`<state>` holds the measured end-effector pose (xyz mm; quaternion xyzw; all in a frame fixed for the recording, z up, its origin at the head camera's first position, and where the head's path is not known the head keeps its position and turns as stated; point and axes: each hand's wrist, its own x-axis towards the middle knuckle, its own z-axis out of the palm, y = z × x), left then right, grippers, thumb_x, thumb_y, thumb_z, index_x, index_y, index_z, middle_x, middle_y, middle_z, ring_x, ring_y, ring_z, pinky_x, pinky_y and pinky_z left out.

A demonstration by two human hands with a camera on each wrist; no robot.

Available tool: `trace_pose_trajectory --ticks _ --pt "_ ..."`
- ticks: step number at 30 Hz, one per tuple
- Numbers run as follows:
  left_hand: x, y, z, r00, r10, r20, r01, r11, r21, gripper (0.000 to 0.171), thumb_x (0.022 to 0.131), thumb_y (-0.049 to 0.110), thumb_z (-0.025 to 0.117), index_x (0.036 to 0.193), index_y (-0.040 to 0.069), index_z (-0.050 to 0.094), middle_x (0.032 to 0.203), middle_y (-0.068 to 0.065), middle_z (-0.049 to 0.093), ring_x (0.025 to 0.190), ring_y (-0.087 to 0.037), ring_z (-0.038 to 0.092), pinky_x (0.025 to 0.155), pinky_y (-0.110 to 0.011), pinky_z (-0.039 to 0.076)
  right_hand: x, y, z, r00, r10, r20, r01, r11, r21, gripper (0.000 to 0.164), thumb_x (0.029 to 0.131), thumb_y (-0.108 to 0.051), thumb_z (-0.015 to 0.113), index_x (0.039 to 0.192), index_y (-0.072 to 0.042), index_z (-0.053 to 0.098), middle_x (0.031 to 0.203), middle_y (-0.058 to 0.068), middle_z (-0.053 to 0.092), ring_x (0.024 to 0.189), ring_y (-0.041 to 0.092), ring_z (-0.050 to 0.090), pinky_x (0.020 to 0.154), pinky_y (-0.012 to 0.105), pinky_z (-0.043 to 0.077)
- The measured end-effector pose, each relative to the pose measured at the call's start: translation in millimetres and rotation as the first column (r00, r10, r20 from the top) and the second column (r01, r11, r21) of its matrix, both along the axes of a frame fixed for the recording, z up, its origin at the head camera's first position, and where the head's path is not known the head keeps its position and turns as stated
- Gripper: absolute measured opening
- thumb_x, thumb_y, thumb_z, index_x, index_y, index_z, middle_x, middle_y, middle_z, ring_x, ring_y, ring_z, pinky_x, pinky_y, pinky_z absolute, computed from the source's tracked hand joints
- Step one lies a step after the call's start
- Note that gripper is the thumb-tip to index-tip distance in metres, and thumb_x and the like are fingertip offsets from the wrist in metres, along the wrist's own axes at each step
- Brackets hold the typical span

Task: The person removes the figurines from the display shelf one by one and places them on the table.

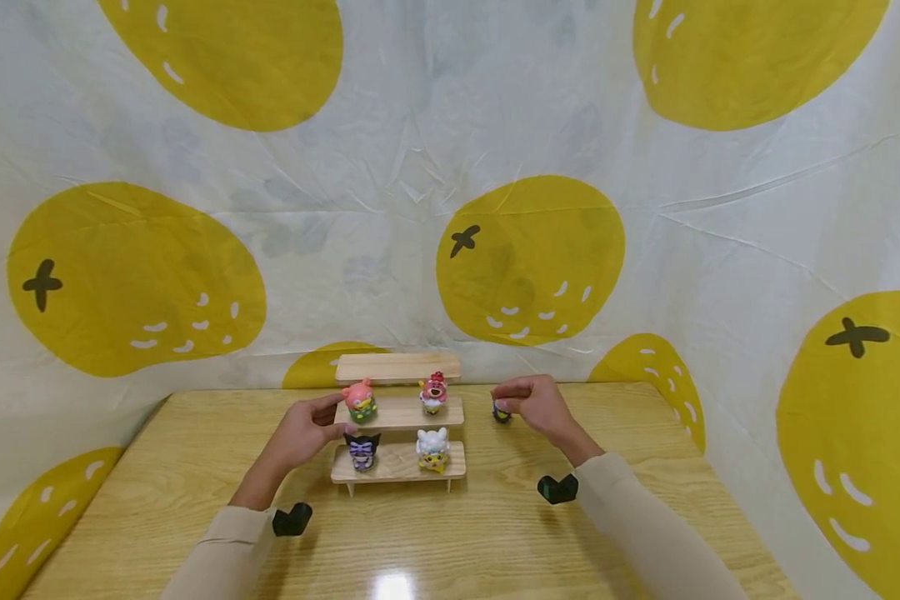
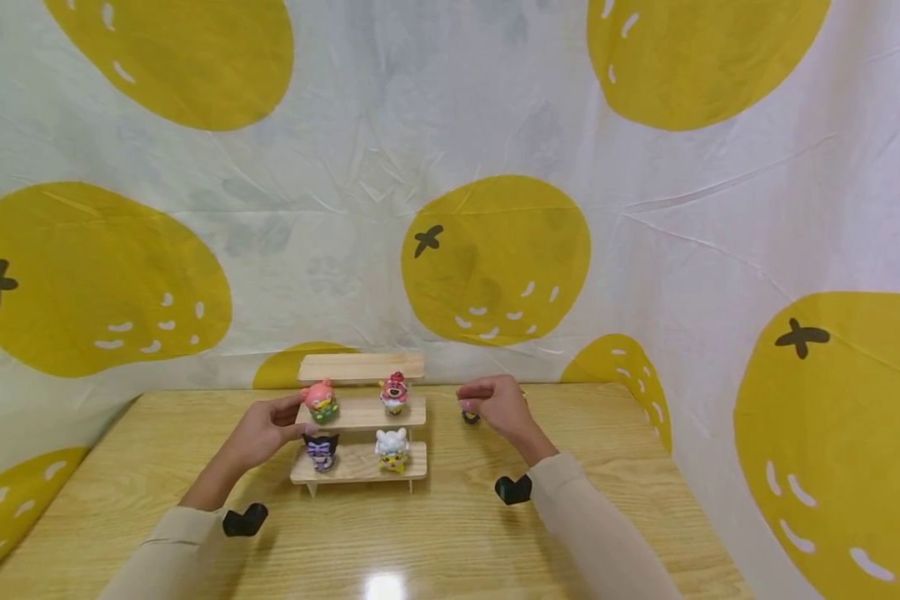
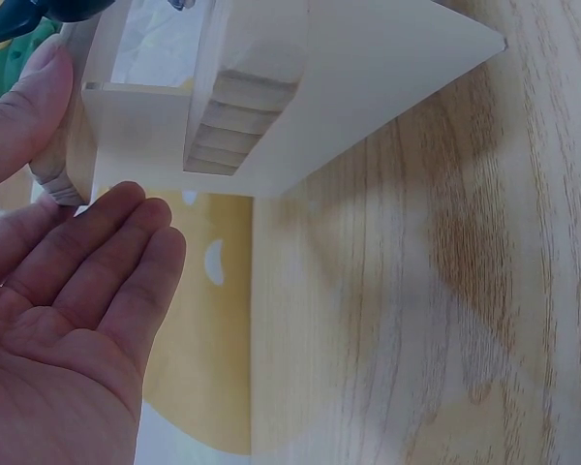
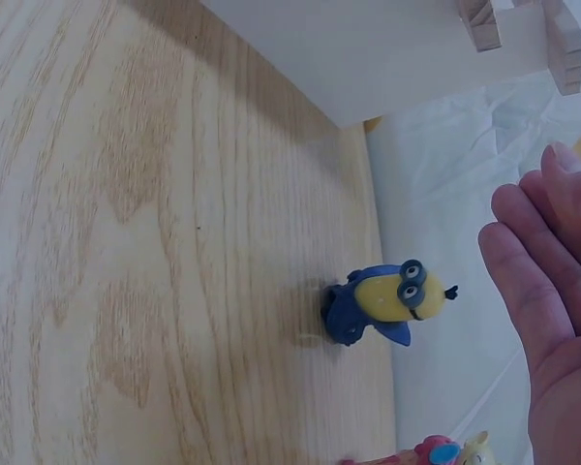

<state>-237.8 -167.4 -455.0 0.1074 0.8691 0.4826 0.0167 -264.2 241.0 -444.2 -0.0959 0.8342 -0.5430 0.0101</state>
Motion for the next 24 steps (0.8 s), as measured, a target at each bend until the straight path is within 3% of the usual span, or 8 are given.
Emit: trace_pose_trajectory --ticks 10,14,17,20,24 --pt "-1.2 0.3 -1.1 1.000 -0.004 0.001 0.004 1.000 -0.003 0.067 0.095 0.023 0.078 0.151 -0.003 0.051 0.140 -0.027 0.064 0.128 -0.040 0.066 0.098 -0.045 0.062 2.1 -1.3 4.7 0.999 0.043 0.001 -0.043 0.999 -0.009 0.025 0.098 -0.005 0.071 0.120 0.005 0.076 0.122 0.022 0.076 0.111 0.031 0.075 0.096 0.046 0.063" --pt "-1.0 -0.1 -1.5 1.000 -0.008 0.001 0.008 1.000 -0.005 0.068 0.095 0.025 0.078 0.152 -0.002 0.051 0.142 -0.027 0.064 0.130 -0.040 0.065 0.098 -0.045 0.062 3.6 -3.6 6.0 0.999 0.052 0.012 -0.052 0.998 -0.019 0.024 0.097 -0.005 0.072 0.119 0.004 0.076 0.121 0.021 0.076 0.111 0.031 0.075 0.099 0.051 0.061" --pt "-1.1 -0.3 -1.8 1.000 -0.009 0.002 0.009 1.000 0.000 0.068 0.095 0.025 0.078 0.152 -0.001 0.051 0.142 -0.027 0.064 0.130 -0.040 0.065 0.098 -0.045 0.062 4.9 -6.2 8.1 0.999 0.048 0.018 -0.048 0.999 -0.025 0.023 0.097 -0.004 0.072 0.118 0.002 0.078 0.119 0.018 0.078 0.111 0.031 0.076 0.097 0.046 0.063" --pt "-1.7 -0.9 -2.4 1.000 -0.017 0.000 0.017 1.000 -0.003 0.071 0.095 0.027 0.079 0.153 -0.002 0.050 0.144 -0.027 0.062 0.132 -0.041 0.063 0.100 -0.046 0.061 6.5 -9.5 10.7 0.998 0.059 0.015 -0.058 0.997 -0.042 0.024 0.096 -0.004 0.073 0.118 0.003 0.077 0.118 0.018 0.078 0.113 0.037 0.074 0.094 0.043 0.064" --pt "-1.8 -1.1 -3.0 1.000 -0.007 0.000 0.007 1.000 -0.015 0.074 0.093 0.031 0.080 0.153 0.001 0.050 0.146 -0.024 0.061 0.134 -0.040 0.062 0.103 -0.048 0.059 8.0 -12.8 13.3 0.996 0.087 0.012 -0.086 0.994 -0.068 0.025 0.096 -0.004 0.073 0.120 0.004 0.076 0.120 0.020 0.077 0.118 0.045 0.070 0.097 0.050 0.062"
